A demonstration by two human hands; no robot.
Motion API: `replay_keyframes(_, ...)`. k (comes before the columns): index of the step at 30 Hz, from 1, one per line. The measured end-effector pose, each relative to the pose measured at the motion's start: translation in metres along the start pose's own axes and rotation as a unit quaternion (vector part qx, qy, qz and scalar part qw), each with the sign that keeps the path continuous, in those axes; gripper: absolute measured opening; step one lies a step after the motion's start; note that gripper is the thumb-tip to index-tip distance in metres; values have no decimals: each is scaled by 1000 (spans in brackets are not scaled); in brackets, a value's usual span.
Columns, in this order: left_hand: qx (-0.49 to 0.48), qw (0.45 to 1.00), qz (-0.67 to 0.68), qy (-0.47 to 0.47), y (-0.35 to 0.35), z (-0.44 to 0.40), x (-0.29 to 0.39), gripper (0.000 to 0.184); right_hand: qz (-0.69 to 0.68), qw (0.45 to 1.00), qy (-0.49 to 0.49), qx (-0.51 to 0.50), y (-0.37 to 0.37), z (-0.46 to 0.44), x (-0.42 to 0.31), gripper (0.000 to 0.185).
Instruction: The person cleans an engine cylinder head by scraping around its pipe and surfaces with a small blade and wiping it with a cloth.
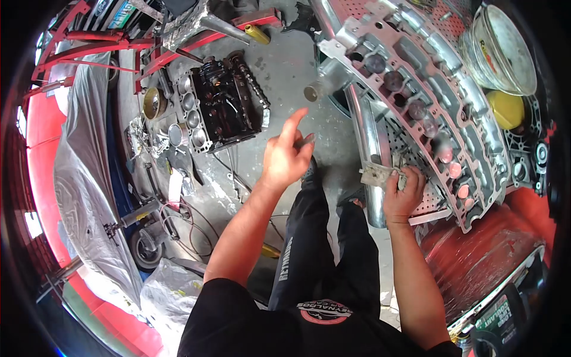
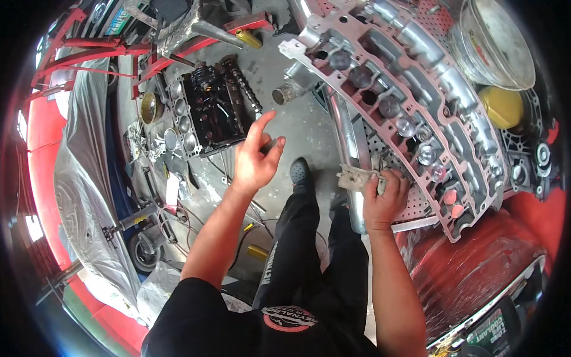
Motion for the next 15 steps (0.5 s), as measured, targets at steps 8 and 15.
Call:
replay_keyframes(8, -114, 991, -1, -68, -1, -51, -25, 64, 23, 1000, -20, 5, 2, 4, -4, 22)
replay_keyframes(15, -148, 977, -20, -150, 0, -64, -31, 50, 28, 998, -51, 9, 3, 2, -8, 21)
Point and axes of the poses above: each hand's wrist, its own z-axis away from the middle knuckle, its own y-axis out of the back of the hand, x = y × z, the point moved 4 cm from there along -z, towards the middle knuckle, and after that the axes turned 11 degrees about -y, right-handed, at the moved point
